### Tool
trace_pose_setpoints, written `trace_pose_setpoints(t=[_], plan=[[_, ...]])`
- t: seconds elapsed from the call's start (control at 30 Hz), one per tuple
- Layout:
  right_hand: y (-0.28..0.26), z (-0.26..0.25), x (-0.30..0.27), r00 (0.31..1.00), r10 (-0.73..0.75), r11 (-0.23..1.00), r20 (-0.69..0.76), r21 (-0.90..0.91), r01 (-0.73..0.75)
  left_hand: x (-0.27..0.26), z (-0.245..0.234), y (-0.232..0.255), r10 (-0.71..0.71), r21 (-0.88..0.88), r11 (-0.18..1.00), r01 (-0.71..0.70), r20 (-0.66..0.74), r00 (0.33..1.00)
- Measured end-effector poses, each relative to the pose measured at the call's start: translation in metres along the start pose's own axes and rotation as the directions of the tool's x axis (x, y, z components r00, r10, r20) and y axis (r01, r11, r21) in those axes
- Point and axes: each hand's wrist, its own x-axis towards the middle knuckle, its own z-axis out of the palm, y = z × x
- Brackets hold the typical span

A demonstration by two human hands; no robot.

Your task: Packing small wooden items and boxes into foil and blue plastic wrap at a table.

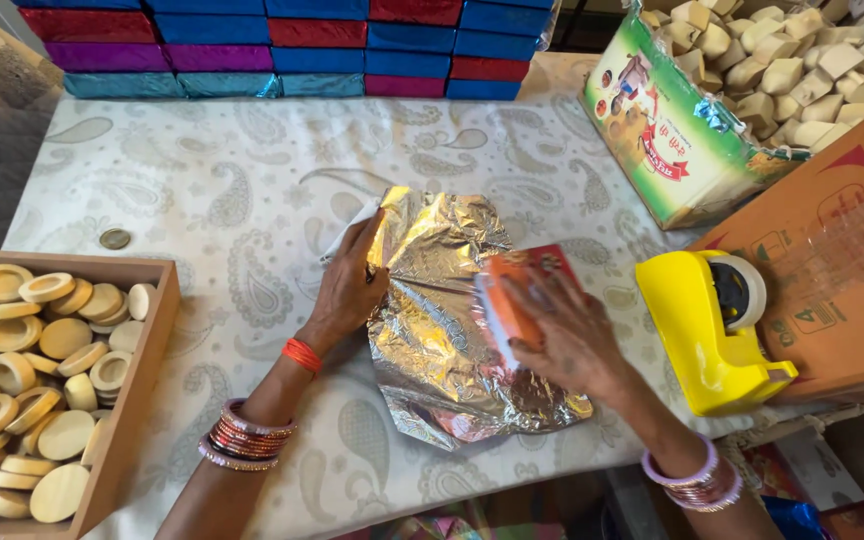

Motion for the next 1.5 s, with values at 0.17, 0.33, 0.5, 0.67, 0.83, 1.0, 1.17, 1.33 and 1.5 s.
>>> trace_pose_setpoints(t=[0.17,0.33,0.5,0.67,0.83,1.0,1.17,1.33,1.5], plan=[[0.040,0.008,-0.025,0.986,0.134,0.973,-0.094,0.200,-0.113,0.010,0.010,-0.075,-0.139,-0.476,0.879,0.003,-0.250,0.958],[0.032,-0.004,-0.024,0.993,0.071,0.984,-0.089,0.171,-0.055,0.005,-0.100,-0.169,-0.283,-0.700,0.712,-0.053,-0.355,0.891],[0.010,-0.009,-0.004,0.986,-0.155,0.929,-0.060,0.330,0.166,-0.002,-0.132,-0.146,-0.459,-0.777,0.627,-0.054,-0.425,0.780],[-0.028,-0.020,0.020,0.866,-0.499,0.802,-0.004,0.377,0.464,-0.002,-0.141,-0.042,-0.390,-0.791,0.430,-0.435,-0.598,0.700],[-0.042,-0.020,0.044,0.763,-0.646,0.704,0.018,0.401,0.586,-0.013,-0.166,-0.036,-0.230,-0.476,0.762,-0.439,-0.833,0.504],[-0.035,-0.020,0.063,0.755,-0.655,0.601,0.010,0.612,0.513,-0.022,-0.178,-0.084,0.253,0.234,0.967,-0.100,-0.845,0.471],[-0.015,-0.020,0.082,0.920,-0.389,0.712,-0.045,0.619,0.331,-0.002,-0.192,-0.053,0.090,-0.265,0.883,-0.388,-0.714,0.694],[-0.011,-0.002,0.140,0.924,-0.362,0.770,-0.124,0.519,0.371,0.010,-0.212,0.008,-0.187,-0.607,0.770,-0.197,-0.510,0.840],[-0.052,0.044,0.207,0.829,-0.483,0.755,-0.283,0.345,0.558,0.008,-0.215,-0.009,-0.016,-0.667,0.711,-0.222,-0.331,0.943]])
